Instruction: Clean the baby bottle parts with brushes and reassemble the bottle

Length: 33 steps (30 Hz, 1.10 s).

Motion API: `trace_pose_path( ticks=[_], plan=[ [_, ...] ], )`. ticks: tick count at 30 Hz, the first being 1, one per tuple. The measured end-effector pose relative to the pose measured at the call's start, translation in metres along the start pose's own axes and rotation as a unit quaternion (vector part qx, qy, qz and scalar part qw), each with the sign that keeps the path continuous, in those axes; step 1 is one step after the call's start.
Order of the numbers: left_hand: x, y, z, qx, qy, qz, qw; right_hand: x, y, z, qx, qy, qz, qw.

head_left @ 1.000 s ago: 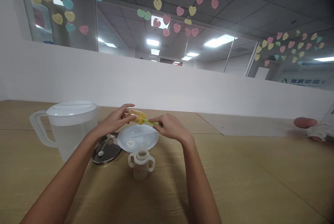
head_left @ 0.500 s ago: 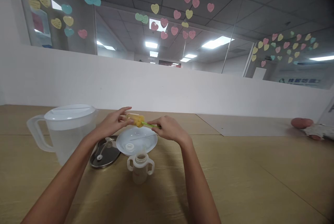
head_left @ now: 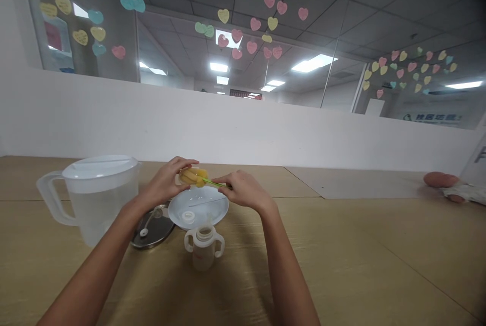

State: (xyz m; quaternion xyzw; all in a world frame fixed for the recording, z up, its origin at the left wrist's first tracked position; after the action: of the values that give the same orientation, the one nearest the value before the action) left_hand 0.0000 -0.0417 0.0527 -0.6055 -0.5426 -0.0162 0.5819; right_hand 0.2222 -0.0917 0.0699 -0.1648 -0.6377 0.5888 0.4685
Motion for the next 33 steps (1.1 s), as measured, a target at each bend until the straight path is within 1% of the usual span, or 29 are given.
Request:
trace_pose_path(
  ticks=[2, 5, 8, 10, 12, 14, 16, 18, 21, 26, 29, 33],
  plan=[
    [0.001, 0.005, 0.001, 0.041, 0.023, -0.001, 0.999, 0.001, 0.001, 0.001, -0.004, -0.001, 0.002, 1.0],
    [0.001, 0.007, 0.001, 0.064, 0.028, 0.009, 0.998, 0.002, 0.002, 0.001, -0.008, 0.0, 0.006, 1.0],
    [-0.001, 0.002, 0.004, 0.057, 0.013, 0.033, 0.998, 0.002, 0.003, 0.001, -0.003, -0.003, 0.009, 1.0],
    [-0.004, -0.005, 0.011, 0.053, -0.002, 0.04, 0.998, 0.001, 0.002, -0.001, 0.002, 0.0, 0.007, 1.0],
    [-0.008, -0.013, 0.023, 0.071, -0.037, 0.04, 0.996, -0.001, 0.0, -0.003, 0.012, 0.016, -0.007, 1.0],
    [-0.012, -0.02, 0.038, 0.113, -0.094, 0.049, 0.988, -0.004, -0.004, -0.007, 0.027, 0.038, -0.03, 0.998],
    [-0.016, -0.026, 0.052, 0.171, -0.155, 0.07, 0.97, -0.008, -0.007, -0.011, 0.04, 0.051, -0.052, 0.997],
    [-0.019, -0.027, 0.062, 0.232, -0.205, 0.102, 0.945, -0.01, -0.009, -0.016, 0.047, 0.053, -0.059, 0.996],
    [-0.021, -0.022, 0.068, 0.286, -0.238, 0.155, 0.915, -0.011, -0.007, -0.022, 0.054, 0.053, -0.051, 0.996],
    [-0.025, -0.004, 0.077, 0.295, -0.258, 0.212, 0.895, -0.01, -0.001, -0.029, 0.015, 0.082, -0.046, 0.995],
    [-0.027, 0.003, 0.083, 0.3, -0.273, 0.24, 0.882, -0.011, -0.002, -0.025, 0.011, 0.086, -0.036, 0.996],
    [-0.03, 0.011, 0.085, 0.301, -0.289, 0.261, 0.871, -0.012, -0.005, -0.018, 0.032, 0.076, -0.013, 0.997]
  ],
)
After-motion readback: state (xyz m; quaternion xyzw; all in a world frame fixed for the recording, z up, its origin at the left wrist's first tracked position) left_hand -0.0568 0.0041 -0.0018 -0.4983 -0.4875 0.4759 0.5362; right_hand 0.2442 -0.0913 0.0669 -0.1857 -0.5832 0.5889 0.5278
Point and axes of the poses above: each hand's wrist, its own x-axis towards the middle knuckle, its own y-axis out of the palm, z = x × y, the point moved 1 cm from there along x, towards the middle knuckle, and after that the axes turned 1 degree about y, right-handed, at the moved point
